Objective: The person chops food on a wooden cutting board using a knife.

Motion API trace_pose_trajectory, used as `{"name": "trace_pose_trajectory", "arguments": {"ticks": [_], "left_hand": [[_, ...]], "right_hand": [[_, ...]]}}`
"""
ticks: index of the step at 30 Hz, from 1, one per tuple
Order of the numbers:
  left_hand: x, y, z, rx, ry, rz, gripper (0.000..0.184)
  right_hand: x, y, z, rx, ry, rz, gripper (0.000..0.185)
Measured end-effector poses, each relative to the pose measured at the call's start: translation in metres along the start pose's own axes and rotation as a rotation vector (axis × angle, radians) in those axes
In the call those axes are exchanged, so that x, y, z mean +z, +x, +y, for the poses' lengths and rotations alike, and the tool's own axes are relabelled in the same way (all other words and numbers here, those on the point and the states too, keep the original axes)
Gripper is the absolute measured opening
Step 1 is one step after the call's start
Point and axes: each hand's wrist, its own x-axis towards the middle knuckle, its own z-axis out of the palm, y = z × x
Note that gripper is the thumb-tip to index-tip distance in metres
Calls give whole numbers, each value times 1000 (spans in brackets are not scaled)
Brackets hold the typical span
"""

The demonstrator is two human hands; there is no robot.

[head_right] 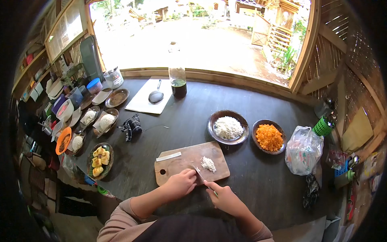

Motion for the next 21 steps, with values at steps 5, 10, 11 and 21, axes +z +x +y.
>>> {"name": "trace_pose_trajectory", "arguments": {"ticks": [5,10,11,21], "left_hand": [[-2,2,0,-12,-23,-56,25],[0,1,-2,5,-21,-30,27],[-1,2,-2,4,-12,-44,28],[1,1,-2,-1,-42,-10,31]], "right_hand": [[12,7,16,-98,-47,63,35],[19,14,24,-293,-127,198,33],[15,9,18,-233,-77,153,34],[22,16,22,-327,-68,188,36]]}}
